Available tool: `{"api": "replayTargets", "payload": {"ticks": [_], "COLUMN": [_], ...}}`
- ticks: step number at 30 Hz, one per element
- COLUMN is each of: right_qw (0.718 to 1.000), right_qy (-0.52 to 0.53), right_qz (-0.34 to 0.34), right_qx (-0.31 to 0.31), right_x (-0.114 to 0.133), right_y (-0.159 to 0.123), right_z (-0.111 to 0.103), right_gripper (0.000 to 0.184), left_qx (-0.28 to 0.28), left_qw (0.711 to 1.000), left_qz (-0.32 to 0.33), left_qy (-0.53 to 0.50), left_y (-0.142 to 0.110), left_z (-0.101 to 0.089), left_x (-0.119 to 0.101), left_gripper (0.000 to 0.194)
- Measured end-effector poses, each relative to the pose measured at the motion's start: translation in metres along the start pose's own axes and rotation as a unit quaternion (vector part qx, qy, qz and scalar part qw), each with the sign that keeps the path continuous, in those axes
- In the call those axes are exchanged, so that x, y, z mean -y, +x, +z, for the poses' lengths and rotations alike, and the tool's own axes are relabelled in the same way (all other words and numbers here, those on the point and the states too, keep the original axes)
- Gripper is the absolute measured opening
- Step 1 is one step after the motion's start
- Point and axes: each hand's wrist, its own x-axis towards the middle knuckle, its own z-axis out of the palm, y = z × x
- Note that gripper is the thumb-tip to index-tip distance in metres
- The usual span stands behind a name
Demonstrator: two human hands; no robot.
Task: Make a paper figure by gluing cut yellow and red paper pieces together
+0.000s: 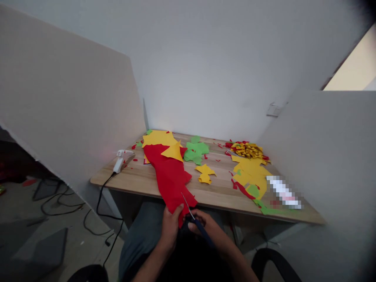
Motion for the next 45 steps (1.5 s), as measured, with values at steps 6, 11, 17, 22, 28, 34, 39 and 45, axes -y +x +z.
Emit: {"api": "replayTargets", "payload": {"ticks": [6, 11, 17, 22, 28, 34, 39, 45], "right_qw": [1.0, 0.999, 0.998, 0.998, 0.997, 0.998, 0.994, 0.996], "right_qy": [-0.003, 0.002, 0.032, 0.024, 0.031, 0.03, 0.05, 0.043], "right_qz": [0.007, 0.008, -0.012, -0.001, 0.002, 0.007, 0.016, 0.018], "right_qx": [-0.013, -0.033, -0.058, -0.061, -0.072, -0.052, -0.096, -0.077], "right_x": [-0.005, -0.017, -0.022, -0.022, -0.029, -0.033, -0.037, -0.036], "right_y": [0.005, 0.012, 0.011, 0.015, 0.021, 0.023, 0.029, 0.034], "right_z": [0.004, 0.007, 0.012, 0.015, 0.018, 0.021, 0.024, 0.026], "right_gripper": [0.048, 0.053, 0.051, 0.054, 0.056, 0.054, 0.063, 0.063], "left_qx": [-0.004, -0.012, -0.015, -0.016, -0.029, -0.041, -0.058, -0.055], "left_qw": [1.0, 1.0, 1.0, 1.0, 0.999, 0.999, 0.998, 0.998], "left_qz": [0.006, 0.001, 0.003, 0.0, -0.006, -0.013, -0.016, -0.009], "left_qy": [0.006, -0.001, -0.018, -0.023, -0.027, -0.032, -0.03, -0.022], "left_y": [0.002, 0.005, 0.007, 0.006, 0.006, 0.006, 0.005, 0.004], "left_z": [-0.002, -0.005, -0.006, -0.006, -0.007, -0.007, -0.007, -0.007], "left_x": [0.0, 0.005, 0.005, 0.003, 0.003, 0.002, 0.001, 0.001], "left_gripper": [0.026, 0.026, 0.023, 0.02, 0.02, 0.017, 0.017, 0.018]}}
